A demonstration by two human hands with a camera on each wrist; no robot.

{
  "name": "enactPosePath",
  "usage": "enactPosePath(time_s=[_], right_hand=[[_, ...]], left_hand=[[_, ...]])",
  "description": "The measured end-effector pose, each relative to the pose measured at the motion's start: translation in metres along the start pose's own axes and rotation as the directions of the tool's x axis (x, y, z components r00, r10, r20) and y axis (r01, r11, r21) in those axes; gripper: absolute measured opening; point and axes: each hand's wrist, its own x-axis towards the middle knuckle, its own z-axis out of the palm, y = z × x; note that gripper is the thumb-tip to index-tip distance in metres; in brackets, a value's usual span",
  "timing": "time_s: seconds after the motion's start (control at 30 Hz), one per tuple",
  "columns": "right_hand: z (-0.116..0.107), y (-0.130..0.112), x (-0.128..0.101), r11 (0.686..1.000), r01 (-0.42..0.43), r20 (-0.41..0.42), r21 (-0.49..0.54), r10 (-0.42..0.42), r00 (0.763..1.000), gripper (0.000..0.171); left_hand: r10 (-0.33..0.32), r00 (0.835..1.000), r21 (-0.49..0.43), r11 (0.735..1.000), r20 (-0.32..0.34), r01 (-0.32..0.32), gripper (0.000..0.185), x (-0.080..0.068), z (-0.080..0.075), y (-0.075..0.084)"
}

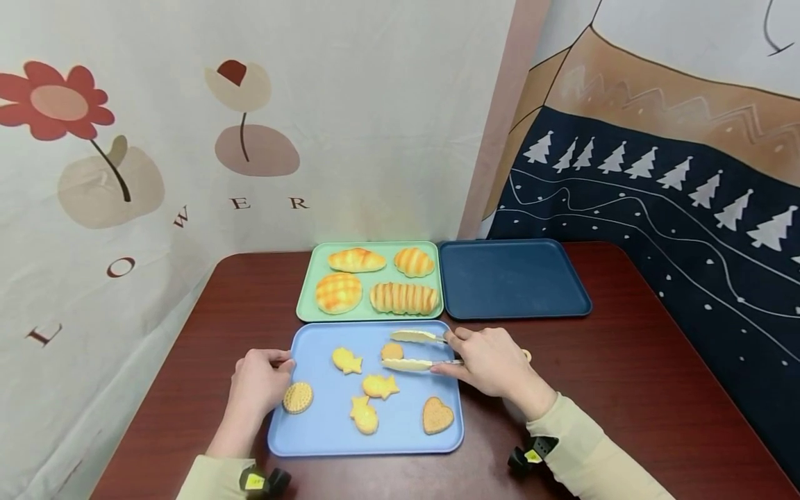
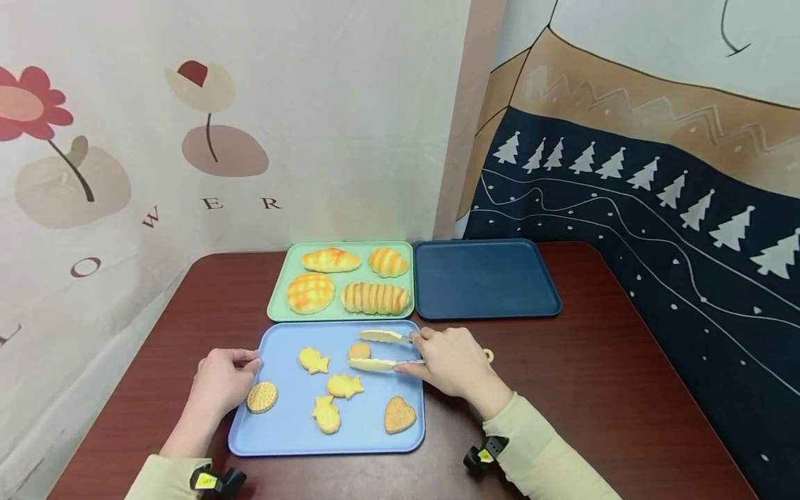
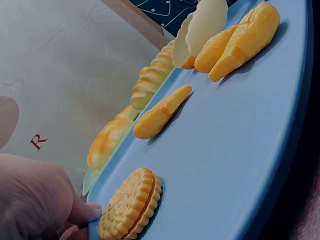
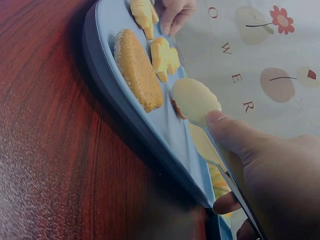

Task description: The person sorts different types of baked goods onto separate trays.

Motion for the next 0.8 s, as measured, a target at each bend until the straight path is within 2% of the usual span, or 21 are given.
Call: enactPosePath(time_s=[0.43, 0.8], right_hand=[[0.0026, 0.0021, -0.0013, 0.999, 0.024, -0.014, 0.033, -0.024, 1.0, 0.05], [-0.0012, 0.0043, -0.0011, 0.998, 0.039, -0.054, 0.048, -0.036, 0.998, 0.053]], left_hand=[[0.01, 1.0, -0.009, 1.0, -0.002, -0.01, 0.03, 0.0006, 0.0012, -0.0015], [-0.011, 1.0, -0.003, 1.0, 0.003, 0.011, 0.032, -0.0001, -0.0005, -0.0009]])
